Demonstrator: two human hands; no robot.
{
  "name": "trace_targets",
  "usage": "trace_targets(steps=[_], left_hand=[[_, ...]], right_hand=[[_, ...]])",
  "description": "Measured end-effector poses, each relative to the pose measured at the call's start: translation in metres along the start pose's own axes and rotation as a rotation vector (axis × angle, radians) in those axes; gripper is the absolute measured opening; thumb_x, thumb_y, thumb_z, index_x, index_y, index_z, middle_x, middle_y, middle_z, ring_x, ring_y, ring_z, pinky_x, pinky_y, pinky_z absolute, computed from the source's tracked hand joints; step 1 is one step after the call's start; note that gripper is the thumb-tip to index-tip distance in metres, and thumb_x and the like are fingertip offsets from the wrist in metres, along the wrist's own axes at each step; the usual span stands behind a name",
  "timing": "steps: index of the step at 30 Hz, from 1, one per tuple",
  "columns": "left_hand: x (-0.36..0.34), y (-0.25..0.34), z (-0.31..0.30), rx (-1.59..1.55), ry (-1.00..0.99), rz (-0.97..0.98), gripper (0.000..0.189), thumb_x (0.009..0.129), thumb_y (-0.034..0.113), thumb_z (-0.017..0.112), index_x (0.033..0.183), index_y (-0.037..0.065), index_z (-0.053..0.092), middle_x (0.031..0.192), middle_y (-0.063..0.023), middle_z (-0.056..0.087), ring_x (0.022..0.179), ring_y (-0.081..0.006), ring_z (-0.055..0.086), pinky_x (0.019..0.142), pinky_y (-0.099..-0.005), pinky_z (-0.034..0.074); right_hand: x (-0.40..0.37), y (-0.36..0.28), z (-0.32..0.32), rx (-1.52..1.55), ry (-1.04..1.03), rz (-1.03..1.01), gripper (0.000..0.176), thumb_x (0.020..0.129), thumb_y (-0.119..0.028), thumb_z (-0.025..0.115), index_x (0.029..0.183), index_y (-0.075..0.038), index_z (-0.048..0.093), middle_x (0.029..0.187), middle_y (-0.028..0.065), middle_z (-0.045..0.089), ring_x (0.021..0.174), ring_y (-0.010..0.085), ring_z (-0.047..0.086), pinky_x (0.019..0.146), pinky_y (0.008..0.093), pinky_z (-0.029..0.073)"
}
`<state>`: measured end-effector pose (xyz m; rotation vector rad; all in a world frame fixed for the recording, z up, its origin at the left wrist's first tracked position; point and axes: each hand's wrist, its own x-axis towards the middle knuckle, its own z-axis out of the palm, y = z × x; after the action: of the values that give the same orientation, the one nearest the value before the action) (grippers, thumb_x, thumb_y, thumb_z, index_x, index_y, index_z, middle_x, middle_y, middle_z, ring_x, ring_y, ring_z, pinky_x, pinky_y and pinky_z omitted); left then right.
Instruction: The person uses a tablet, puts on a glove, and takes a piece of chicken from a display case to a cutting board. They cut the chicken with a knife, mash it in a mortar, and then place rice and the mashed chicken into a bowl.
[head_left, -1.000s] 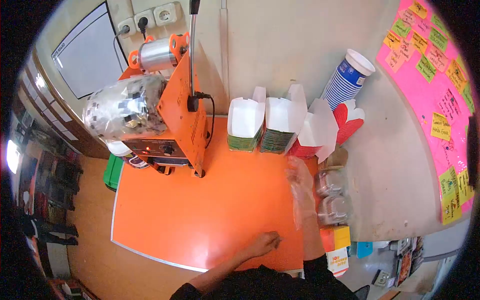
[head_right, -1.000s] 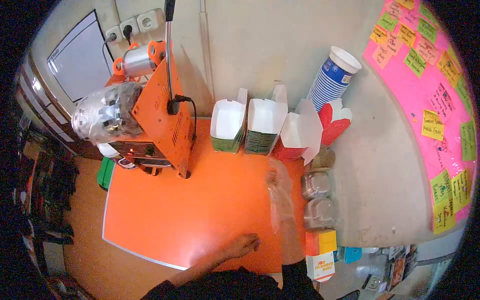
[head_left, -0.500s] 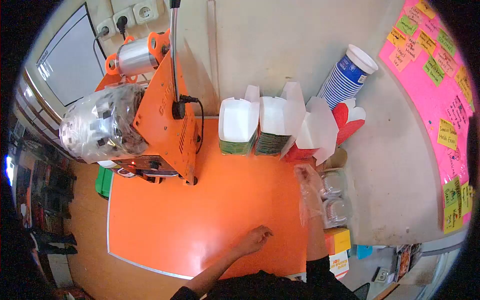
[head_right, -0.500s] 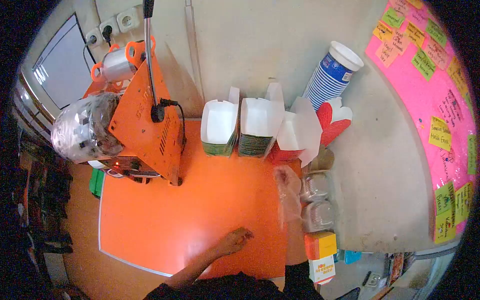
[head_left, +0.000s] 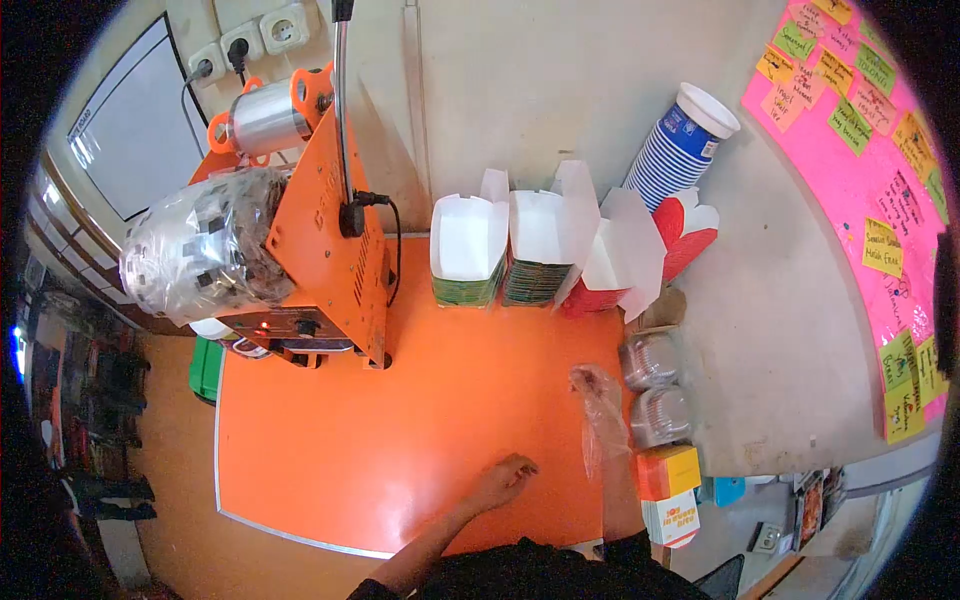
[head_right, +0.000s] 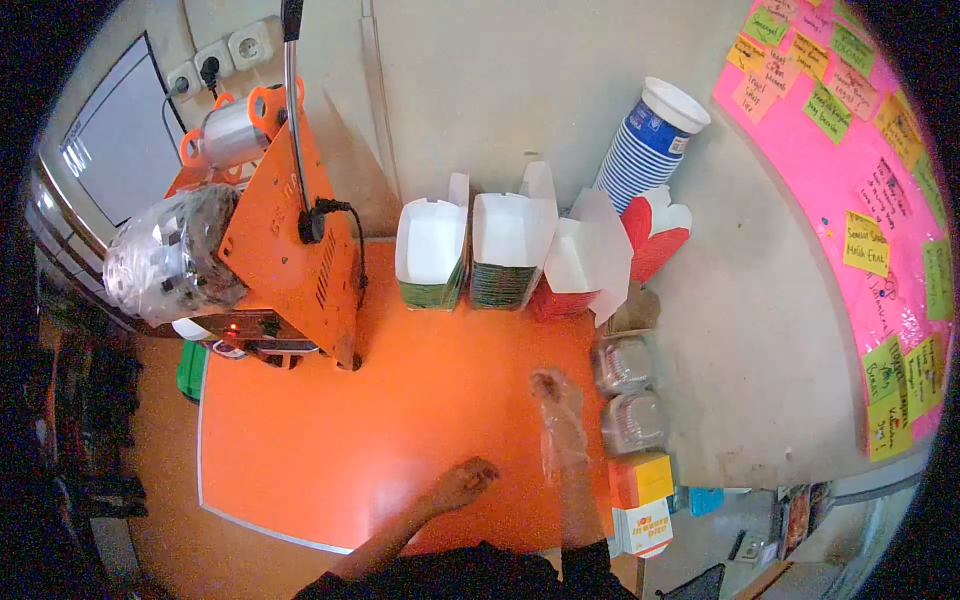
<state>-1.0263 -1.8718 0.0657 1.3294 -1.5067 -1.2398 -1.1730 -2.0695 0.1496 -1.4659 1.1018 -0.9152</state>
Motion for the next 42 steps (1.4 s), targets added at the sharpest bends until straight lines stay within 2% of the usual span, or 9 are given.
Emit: trace_targets(steps=[8, 13, 17, 19, 24, 33, 36, 38, 42], left_hand=[[0.017, 0.009, -0.024, 0.116, -0.012, -0.008, 0.019, 0.091, 0.008, 0.057, 0.108, 0.006, 0.062, 0.103, -0.0130, 0.064, 0.094, -0.0272, 0.063, 0.083, -0.0377, 0.052], [0.032, 0.021, -0.031, 0.198, 0.008, 0.057, 0.019, 0.091, 0.009, 0.057, 0.109, 0.007, 0.062, 0.103, -0.0122, 0.064, 0.094, -0.0283, 0.063, 0.081, -0.0379, 0.052], [0.030, 0.018, -0.024, 0.119, 0.103, 0.068, 0.016, 0.091, 0.009, 0.057, 0.106, 0.007, 0.063, 0.101, -0.0119, 0.064, 0.092, -0.0286, 0.063, 0.082, -0.0379, 0.052], [0.027, 0.014, -0.021, 0.132, 0.184, 0.068, 0.016, 0.089, 0.004, 0.057, 0.103, 0.004, 0.064, 0.098, -0.0127, 0.064, 0.088, -0.0281, 0.064, 0.076, -0.0363, 0.053], [0.076, 0.055, -0.059, 0.153, 0.139, 0.263, 0.016, 0.088, 0.001, 0.057, 0.103, 0.004, 0.064, 0.095, -0.0126, 0.063, 0.086, -0.0299, 0.063, 0.077, -0.0365, 0.053], [0.381, 0.347, -0.178, 0.648, 0.423, 0.974, 0.039, 0.079, 0.009, 0.063, 0.116, 0.007, 0.054, 0.118, -0.0146, 0.051, 0.108, -0.0360, 0.053, 0.091, -0.0445, 0.046], [0.442, 0.393, -0.167, 0.761, 0.482, 1.013, 0.035, 0.081, 0.011, 0.064, 0.114, 0.008, 0.056, 0.117, -0.0138, 0.054, 0.104, -0.0348, 0.058, 0.084, -0.0449, 0.050], [0.476, 0.408, -0.166, 0.837, 0.480, 0.979, 0.029, 0.083, 0.012, 0.063, 0.111, 0.009, 0.059, 0.112, -0.0137, 0.058, 0.100, -0.0338, 0.060, 0.080, -0.0444, 0.051], [0.494, 0.407, -0.165, 1.024, 0.607, 0.950, 0.012, 0.082, 0.013, 0.064, 0.092, 0.007, 0.062, 0.090, -0.0126, 0.063, 0.081, -0.0346, 0.064, 0.068, -0.0446, 0.052]], right_hand=[[0.084, -0.060, -0.062, 0.087, 0.329, -0.255, 0.017, 0.087, -0.006, 0.067, 0.103, -0.001, 0.064, 0.084, 0.0039, 0.064, 0.076, 0.0109, 0.060, 0.069, 0.0255, 0.048], [0.182, -0.224, -0.100, -0.762, 0.591, -0.748, 0.023, 0.082, -0.007, 0.063, 0.105, -0.008, 0.064, 0.088, 0.0121, 0.062, 0.078, 0.0290, 0.062, 0.072, 0.0402, 0.051], [0.258, -0.241, -0.129, -1.241, 0.610, -0.987, 0.024, 0.078, -0.007, 0.061, 0.101, -0.010, 0.063, 0.084, 0.0137, 0.058, 0.074, 0.0351, 0.061, 0.067, 0.0425, 0.052], [0.288, -0.226, -0.145, -1.301, 0.565, -1.397, 0.015, 0.078, -0.008, 0.060, 0.093, -0.009, 0.060, 0.084, 0.0130, 0.058, 0.071, 0.0347, 0.062, 0.061, 0.0432, 0.052], [0.300, -0.222, -0.154, -1.601, 0.492, -1.041, 0.009, 0.079, -0.009, 0.059, 0.088, -0.008, 0.058, 0.086, 0.0124, 0.059, 0.074, 0.0319, 0.066, 0.060, 0.0423, 0.054], [0.299, -0.214, -0.176, -1.518, 0.510, -0.855, 0.012, 0.078, -0.007, 0.063, 0.089, -0.004, 0.061, 0.088, 0.0138, 0.062, 0.079, 0.0326, 0.067, 0.066, 0.0433, 0.055], [0.308, -0.195, -0.188, -0.881, 0.598, -1.053, 0.022, 0.081, -0.015, 0.067, 0.098, 0.000, 0.064, 0.096, 0.0176, 0.066, 0.079, 0.0346, 0.066, 0.070, 0.0442, 0.054], [0.301, -0.201, -0.188, -0.710, 0.505, -0.509, 0.033, 0.083, -0.028, 0.068, 0.101, -0.001, 0.066, 0.096, 0.0190, 0.069, 0.079, 0.0354, 0.067, 0.074, 0.0426, 0.053], [0.321, -0.184, -0.208, -0.520, 0.483, -0.417, 0.031, 0.081, -0.030, 0.070, 0.096, -0.003, 0.069, 0.086, 0.0169, 0.070, 0.081, 0.0333, 0.068, 0.076, 0.0412, 0.052]])
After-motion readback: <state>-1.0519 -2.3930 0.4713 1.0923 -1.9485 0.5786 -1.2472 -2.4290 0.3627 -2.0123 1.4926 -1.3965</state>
